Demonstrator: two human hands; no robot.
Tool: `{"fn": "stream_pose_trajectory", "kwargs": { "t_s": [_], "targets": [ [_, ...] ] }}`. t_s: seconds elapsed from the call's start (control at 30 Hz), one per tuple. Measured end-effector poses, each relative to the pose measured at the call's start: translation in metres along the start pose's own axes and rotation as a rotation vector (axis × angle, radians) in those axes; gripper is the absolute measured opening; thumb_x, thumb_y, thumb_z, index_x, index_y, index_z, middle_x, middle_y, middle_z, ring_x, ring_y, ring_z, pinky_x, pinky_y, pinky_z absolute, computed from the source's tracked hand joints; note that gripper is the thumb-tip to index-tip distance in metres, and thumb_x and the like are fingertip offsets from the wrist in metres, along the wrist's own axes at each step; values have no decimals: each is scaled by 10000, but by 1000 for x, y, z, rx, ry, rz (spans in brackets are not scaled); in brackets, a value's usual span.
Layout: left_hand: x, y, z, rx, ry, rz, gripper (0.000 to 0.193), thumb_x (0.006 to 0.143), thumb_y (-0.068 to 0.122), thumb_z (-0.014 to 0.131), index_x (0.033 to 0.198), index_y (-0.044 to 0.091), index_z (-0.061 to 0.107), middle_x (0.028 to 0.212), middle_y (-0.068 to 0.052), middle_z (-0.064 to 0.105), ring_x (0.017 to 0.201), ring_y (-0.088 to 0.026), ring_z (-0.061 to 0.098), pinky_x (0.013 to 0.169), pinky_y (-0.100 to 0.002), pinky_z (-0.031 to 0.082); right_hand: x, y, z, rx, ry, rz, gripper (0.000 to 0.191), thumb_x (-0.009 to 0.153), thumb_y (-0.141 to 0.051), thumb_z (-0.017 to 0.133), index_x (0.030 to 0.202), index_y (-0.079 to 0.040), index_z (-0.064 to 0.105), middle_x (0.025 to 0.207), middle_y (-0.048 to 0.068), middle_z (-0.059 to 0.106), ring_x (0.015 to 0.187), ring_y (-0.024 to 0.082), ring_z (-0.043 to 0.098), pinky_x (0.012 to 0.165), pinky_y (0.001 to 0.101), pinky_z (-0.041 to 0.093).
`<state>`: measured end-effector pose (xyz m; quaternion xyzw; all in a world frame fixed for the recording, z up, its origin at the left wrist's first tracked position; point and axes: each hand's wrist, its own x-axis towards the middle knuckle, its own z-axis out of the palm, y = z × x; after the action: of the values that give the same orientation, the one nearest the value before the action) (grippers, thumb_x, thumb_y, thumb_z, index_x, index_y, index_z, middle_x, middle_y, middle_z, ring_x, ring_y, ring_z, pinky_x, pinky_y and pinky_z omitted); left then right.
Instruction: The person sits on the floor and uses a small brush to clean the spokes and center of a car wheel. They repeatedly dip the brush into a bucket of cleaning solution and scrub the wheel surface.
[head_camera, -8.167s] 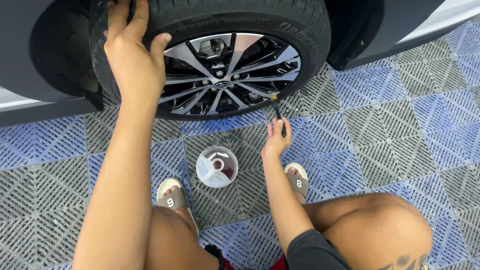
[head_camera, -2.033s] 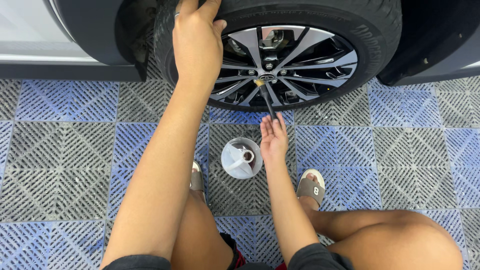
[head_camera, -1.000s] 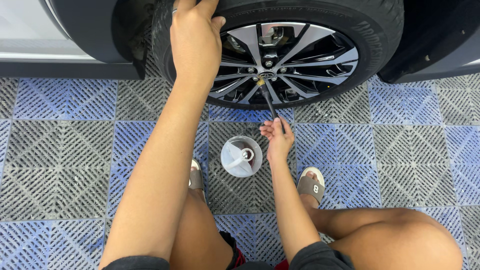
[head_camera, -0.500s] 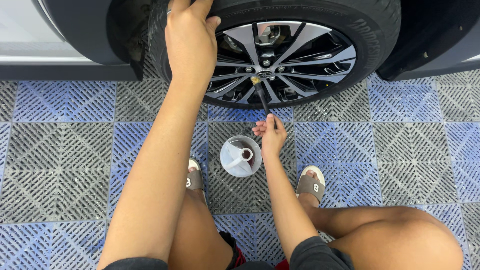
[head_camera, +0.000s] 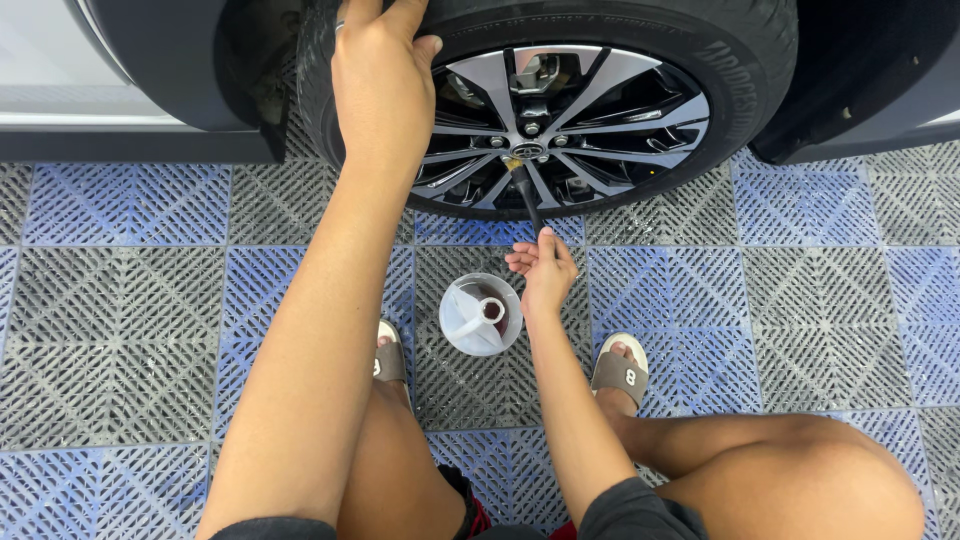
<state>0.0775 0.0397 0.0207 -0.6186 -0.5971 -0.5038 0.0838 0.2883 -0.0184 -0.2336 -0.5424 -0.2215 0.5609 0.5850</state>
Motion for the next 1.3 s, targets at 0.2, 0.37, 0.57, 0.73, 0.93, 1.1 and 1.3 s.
{"fn": "stream_pose_trajectory", "kwargs": {
  "t_s": [0.2,0.37,0.57,0.73,0.93,1.1,1.3],
  "targets": [
    [0,-2,0,0,-31,-30,349,861,11,837,1189,72,735,1186,-134,673,1087,-374,670,866,-435,598,-1,-5,6,156,-12,183,384,1019,-359,589,1087,17,618,774,165,705,589,244,686,530,314,547],
    [0,0,-1,5,-5,-6,372,827,1,841,1177,71,735,1186,-136,674,1085,-386,665,863,-439,595,8,-6,5,296,-23,482,475,1033,-451,530,1012,17,607,705,92,639,566,178,626,521,266,512],
    [3,1,-4,4,-22,-16,409,811,-5,841,1199,69,740,1227,-144,665,1098,-395,652,882,-450,577,25,-1,-12,927,-304,966,478,1061,-418,537,939,37,616,589,-23,500,443,69,452,384,198,343],
    [2,0,-4,10,-21,-15,406,819,-6,839,1206,67,740,1231,-149,665,1097,-396,653,887,-450,575,21,-1,-9,712,-330,897,516,1016,-461,564,806,8,613,501,-15,477,356,79,411,338,209,304],
    [1,1,-5,-2,-32,-30,413,837,-9,837,1230,72,739,1243,-150,661,1114,-390,658,903,-442,584,4,-33,12,-432,-10,-96,318,958,-315,701,1029,-7,737,634,96,684,463,154,603,425,282,460],
    [2,3,-4,-3,-17,-12,426,819,-16,838,1225,56,733,1257,-150,655,1125,-398,648,898,-447,581,-12,-51,11,-1056,61,-618,300,934,-251,757,1160,-53,759,711,205,708,552,284,651,569,396,518],
    [2,1,-3,13,-14,-19,418,813,-8,842,1211,66,737,1239,-133,657,1130,-393,643,895,-451,581,-29,-45,-3,-845,30,-786,277,966,-192,727,1180,-15,724,949,186,761,715,285,737,645,354,564]
  ]
}}
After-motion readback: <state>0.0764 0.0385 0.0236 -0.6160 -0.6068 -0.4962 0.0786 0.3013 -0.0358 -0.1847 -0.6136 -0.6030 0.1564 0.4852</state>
